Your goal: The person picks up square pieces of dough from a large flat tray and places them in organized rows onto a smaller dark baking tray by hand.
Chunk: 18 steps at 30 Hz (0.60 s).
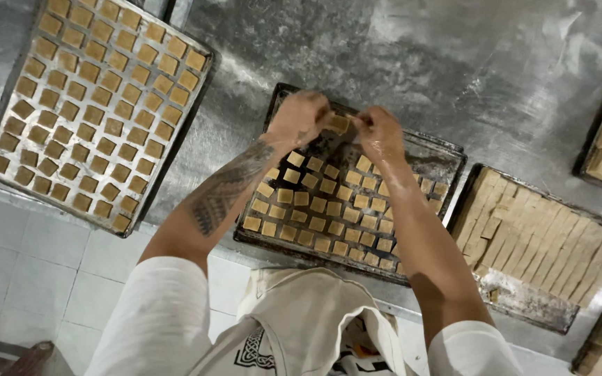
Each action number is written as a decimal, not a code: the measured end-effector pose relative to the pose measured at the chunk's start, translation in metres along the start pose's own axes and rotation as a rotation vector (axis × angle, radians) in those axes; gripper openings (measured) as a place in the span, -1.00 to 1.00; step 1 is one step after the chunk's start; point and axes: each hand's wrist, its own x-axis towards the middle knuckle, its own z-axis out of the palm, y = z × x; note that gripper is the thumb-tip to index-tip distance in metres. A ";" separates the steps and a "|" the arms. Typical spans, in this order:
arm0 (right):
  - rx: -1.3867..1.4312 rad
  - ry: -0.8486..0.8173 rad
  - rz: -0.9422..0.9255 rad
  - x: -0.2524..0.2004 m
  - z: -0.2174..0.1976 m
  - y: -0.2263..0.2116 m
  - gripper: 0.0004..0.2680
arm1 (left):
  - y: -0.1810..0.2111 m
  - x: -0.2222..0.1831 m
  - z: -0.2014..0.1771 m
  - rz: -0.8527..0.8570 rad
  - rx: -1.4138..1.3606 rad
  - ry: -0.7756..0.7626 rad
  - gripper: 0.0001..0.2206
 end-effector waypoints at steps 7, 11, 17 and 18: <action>-0.142 -0.354 0.066 -0.032 0.005 0.020 -0.85 | 0.038 -0.024 0.021 -0.238 -0.254 -0.342 -0.75; -0.183 -0.198 -0.015 -0.033 0.020 0.031 -0.83 | 0.029 -0.027 0.045 -0.165 -0.076 -0.235 -0.76; -0.270 -0.128 -0.185 -0.040 0.026 0.026 -0.62 | 0.014 -0.037 0.067 -0.080 0.102 -0.213 -0.62; -0.284 -0.137 -0.199 -0.041 0.026 0.022 -0.60 | 0.013 -0.037 0.068 -0.073 0.135 -0.229 -0.63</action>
